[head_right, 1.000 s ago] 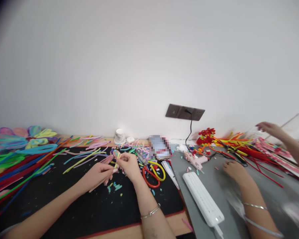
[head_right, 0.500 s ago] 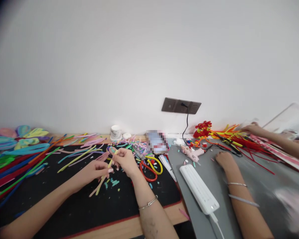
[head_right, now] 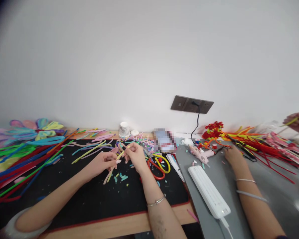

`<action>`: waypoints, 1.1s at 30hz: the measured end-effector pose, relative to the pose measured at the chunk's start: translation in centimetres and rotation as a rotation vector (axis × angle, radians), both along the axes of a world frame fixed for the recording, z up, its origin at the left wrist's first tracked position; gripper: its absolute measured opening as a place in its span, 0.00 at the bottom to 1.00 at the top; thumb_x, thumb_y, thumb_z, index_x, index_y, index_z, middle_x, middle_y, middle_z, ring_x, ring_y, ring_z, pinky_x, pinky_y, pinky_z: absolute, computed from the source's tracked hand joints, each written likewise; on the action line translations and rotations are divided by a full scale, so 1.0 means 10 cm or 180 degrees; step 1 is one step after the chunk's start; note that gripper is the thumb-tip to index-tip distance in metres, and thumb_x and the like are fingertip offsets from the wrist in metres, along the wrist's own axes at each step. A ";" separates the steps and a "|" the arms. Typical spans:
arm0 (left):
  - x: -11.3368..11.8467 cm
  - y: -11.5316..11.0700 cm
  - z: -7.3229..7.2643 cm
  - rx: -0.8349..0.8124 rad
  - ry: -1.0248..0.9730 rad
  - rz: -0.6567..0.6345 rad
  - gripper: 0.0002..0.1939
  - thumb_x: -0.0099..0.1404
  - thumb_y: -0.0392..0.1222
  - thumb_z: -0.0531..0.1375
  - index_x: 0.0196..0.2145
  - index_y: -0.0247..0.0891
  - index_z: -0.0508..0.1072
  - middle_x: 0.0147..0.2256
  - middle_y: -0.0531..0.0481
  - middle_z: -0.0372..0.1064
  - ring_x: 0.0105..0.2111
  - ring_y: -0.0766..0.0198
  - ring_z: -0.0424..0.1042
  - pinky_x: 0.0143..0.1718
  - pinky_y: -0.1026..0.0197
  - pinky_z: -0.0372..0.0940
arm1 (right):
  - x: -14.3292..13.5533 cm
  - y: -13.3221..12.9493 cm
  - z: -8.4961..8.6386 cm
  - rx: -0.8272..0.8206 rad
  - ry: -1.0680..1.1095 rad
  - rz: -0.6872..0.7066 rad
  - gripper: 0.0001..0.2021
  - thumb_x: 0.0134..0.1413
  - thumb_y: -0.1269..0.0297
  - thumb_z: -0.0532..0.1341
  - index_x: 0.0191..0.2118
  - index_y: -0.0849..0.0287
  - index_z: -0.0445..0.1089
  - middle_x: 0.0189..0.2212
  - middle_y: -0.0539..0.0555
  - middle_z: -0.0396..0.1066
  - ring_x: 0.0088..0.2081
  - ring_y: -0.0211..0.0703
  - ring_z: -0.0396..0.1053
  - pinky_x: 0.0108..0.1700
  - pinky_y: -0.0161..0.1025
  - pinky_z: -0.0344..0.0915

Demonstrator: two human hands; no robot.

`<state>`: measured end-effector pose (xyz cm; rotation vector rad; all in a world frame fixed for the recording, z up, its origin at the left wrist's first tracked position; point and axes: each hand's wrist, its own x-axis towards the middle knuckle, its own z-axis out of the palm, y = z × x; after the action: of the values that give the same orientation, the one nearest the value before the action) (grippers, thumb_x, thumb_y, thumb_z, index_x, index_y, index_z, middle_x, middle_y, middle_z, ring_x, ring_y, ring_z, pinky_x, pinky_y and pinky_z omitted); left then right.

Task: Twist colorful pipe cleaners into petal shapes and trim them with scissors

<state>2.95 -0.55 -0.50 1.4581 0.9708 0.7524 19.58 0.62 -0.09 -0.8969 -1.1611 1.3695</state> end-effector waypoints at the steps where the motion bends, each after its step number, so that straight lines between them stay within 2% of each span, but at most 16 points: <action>1: 0.00 0.01 -0.02 0.0095 0.0055 0.0039 0.10 0.54 0.45 0.60 0.24 0.35 0.70 0.20 0.53 0.69 0.19 0.68 0.64 0.23 0.67 0.61 | 0.00 0.00 0.00 0.0070 -0.0014 -0.0029 0.08 0.43 0.65 0.62 0.26 0.60 0.61 0.16 0.44 0.66 0.13 0.30 0.58 0.15 0.28 0.58; 4: 0.00 0.00 -0.02 0.0419 0.0335 0.0214 0.12 0.54 0.46 0.59 0.21 0.35 0.69 0.19 0.53 0.67 0.19 0.68 0.64 0.21 0.67 0.59 | -0.01 -0.01 0.00 0.0262 -0.0018 -0.0043 0.07 0.43 0.66 0.63 0.26 0.61 0.64 0.14 0.44 0.64 0.13 0.29 0.57 0.14 0.27 0.55; 7: -0.01 -0.01 0.00 0.0875 0.0662 0.0562 0.13 0.55 0.46 0.57 0.20 0.35 0.69 0.19 0.53 0.67 0.19 0.67 0.64 0.21 0.67 0.58 | -0.03 -0.06 0.03 0.0243 0.0043 0.0193 0.07 0.43 0.66 0.64 0.27 0.62 0.67 0.14 0.45 0.65 0.13 0.29 0.57 0.14 0.27 0.55; 11: -0.06 0.00 0.04 0.1402 0.0824 0.1169 0.12 0.57 0.45 0.55 0.23 0.36 0.71 0.21 0.53 0.69 0.21 0.66 0.66 0.24 0.66 0.58 | -0.05 -0.14 0.09 0.0025 0.0128 0.0818 0.12 0.38 0.66 0.67 0.33 0.62 0.71 0.26 0.52 0.73 0.21 0.35 0.67 0.21 0.31 0.63; 14: -0.08 0.01 0.06 0.1642 0.0820 0.1450 0.11 0.59 0.43 0.54 0.24 0.36 0.71 0.22 0.53 0.70 0.21 0.66 0.66 0.24 0.66 0.58 | -0.07 -0.17 0.10 -0.0123 0.0175 0.1092 0.14 0.39 0.63 0.67 0.35 0.62 0.72 0.31 0.56 0.74 0.24 0.37 0.68 0.19 0.30 0.59; 16: -0.09 0.00 0.05 0.1768 0.0820 0.1474 0.11 0.59 0.42 0.54 0.24 0.36 0.70 0.21 0.53 0.69 0.21 0.67 0.66 0.24 0.67 0.59 | -0.09 -0.16 0.08 -0.0160 0.0134 0.0973 0.11 0.42 0.62 0.65 0.32 0.63 0.72 0.27 0.56 0.74 0.18 0.32 0.62 0.17 0.28 0.52; 19: -0.09 0.00 0.04 0.1865 0.0825 0.1478 0.10 0.60 0.41 0.54 0.25 0.36 0.71 0.22 0.53 0.70 0.22 0.67 0.67 0.26 0.66 0.60 | -0.12 -0.14 0.03 -0.0223 -0.0164 0.0703 0.06 0.40 0.67 0.65 0.27 0.64 0.70 0.21 0.53 0.72 0.14 0.26 0.53 0.16 0.26 0.46; 21: -0.08 0.00 0.02 0.1854 0.0789 0.1510 0.09 0.60 0.41 0.54 0.26 0.36 0.71 0.24 0.52 0.71 0.23 0.66 0.68 0.27 0.66 0.62 | -0.14 -0.14 0.02 -0.0270 -0.0369 0.0619 0.05 0.40 0.70 0.64 0.28 0.63 0.69 0.20 0.51 0.72 0.15 0.27 0.56 0.16 0.26 0.46; 26: -0.08 0.01 0.00 0.1881 0.0633 0.1553 0.08 0.59 0.39 0.54 0.31 0.37 0.73 0.27 0.52 0.73 0.25 0.66 0.70 0.29 0.66 0.63 | -0.14 -0.13 0.05 -0.0284 -0.0474 0.0650 0.12 0.39 0.72 0.61 0.36 0.60 0.67 0.18 0.47 0.70 0.16 0.31 0.61 0.16 0.25 0.48; 30: -0.10 0.01 0.02 0.2128 0.0888 0.1416 0.09 0.60 0.37 0.54 0.27 0.37 0.74 0.25 0.53 0.72 0.24 0.67 0.68 0.28 0.66 0.61 | -0.12 -0.10 0.01 -0.0211 -0.0745 0.0609 0.06 0.40 0.68 0.62 0.28 0.64 0.68 0.19 0.50 0.70 0.16 0.29 0.58 0.17 0.27 0.50; 33: -0.10 0.02 0.03 0.2369 0.1052 0.1283 0.09 0.60 0.35 0.54 0.27 0.37 0.73 0.24 0.52 0.71 0.25 0.67 0.68 0.29 0.66 0.60 | -0.09 -0.08 -0.03 -0.0118 -0.0855 0.0573 0.07 0.41 0.65 0.64 0.26 0.64 0.69 0.17 0.47 0.65 0.15 0.28 0.54 0.18 0.28 0.49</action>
<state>1.93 -0.36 -0.20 2.1028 1.3408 1.2848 18.65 -0.17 -0.43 -1.0468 -1.4538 1.4494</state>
